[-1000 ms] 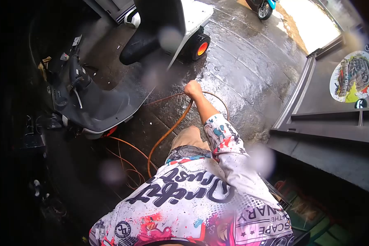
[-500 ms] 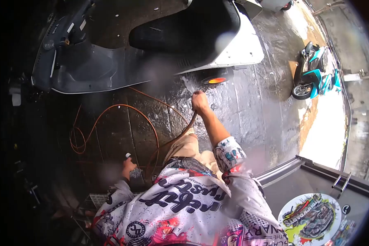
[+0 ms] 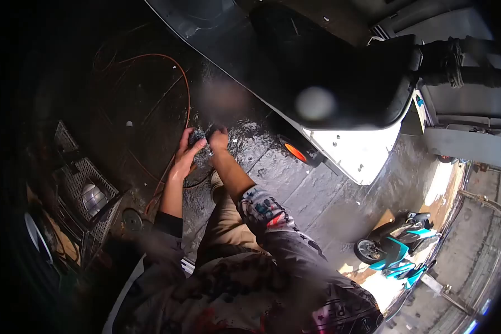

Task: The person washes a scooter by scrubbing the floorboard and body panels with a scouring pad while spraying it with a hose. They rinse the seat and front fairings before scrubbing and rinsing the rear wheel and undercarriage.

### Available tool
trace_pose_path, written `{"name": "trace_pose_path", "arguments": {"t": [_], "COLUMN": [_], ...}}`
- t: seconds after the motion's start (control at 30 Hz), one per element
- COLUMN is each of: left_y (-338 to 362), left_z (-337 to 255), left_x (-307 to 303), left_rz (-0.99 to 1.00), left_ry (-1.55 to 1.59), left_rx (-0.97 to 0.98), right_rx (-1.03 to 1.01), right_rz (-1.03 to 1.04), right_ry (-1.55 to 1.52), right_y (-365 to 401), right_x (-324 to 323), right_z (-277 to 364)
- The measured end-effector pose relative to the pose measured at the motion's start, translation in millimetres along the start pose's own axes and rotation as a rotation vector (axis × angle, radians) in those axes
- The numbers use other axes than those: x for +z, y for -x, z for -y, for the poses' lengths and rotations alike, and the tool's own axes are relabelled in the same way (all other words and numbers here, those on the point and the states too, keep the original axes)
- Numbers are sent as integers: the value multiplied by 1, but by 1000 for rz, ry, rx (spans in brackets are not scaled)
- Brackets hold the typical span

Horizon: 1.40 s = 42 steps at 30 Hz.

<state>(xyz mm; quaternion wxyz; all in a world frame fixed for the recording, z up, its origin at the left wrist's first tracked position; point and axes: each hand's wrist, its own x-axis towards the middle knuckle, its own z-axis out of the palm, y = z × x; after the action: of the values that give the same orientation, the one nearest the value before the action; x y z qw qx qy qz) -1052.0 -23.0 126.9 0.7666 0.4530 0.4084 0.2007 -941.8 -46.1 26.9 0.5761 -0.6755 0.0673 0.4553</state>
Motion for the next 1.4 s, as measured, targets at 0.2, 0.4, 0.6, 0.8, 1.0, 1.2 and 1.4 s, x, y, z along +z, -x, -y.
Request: {"name": "trace_pose_path", "arguments": {"t": [0.2, 0.4, 0.6, 0.8, 1.0, 1.2, 1.4], "left_y": [28, -4, -49, -94, -142, -150, -164], "left_z": [92, 111, 152, 238, 260, 255, 276], "left_x": [-18, 8, 36, 52, 80, 74, 77], "left_rz": [-203, -414, -96, -253, -413, -331, -394], "left_ry": [-140, -448, -146, -438, -466, -346, -181], "left_rx": [14, -68, 82, -278, -64, -104, 35], "right_rx": [175, 514, 505, -501, -1004, -1450, -1144], "right_rz": [269, 678, 798, 1254, 1520, 1482, 1579], "right_ry": [79, 90, 598, 2101, 2624, 2452, 2723], "right_y": [8, 49, -19, -161, -242, -406, -318], "right_x": [-34, -55, -83, -94, -86, -62, -74], "right_z": [-46, 5, 78, 129, 108, 27, 52]}}
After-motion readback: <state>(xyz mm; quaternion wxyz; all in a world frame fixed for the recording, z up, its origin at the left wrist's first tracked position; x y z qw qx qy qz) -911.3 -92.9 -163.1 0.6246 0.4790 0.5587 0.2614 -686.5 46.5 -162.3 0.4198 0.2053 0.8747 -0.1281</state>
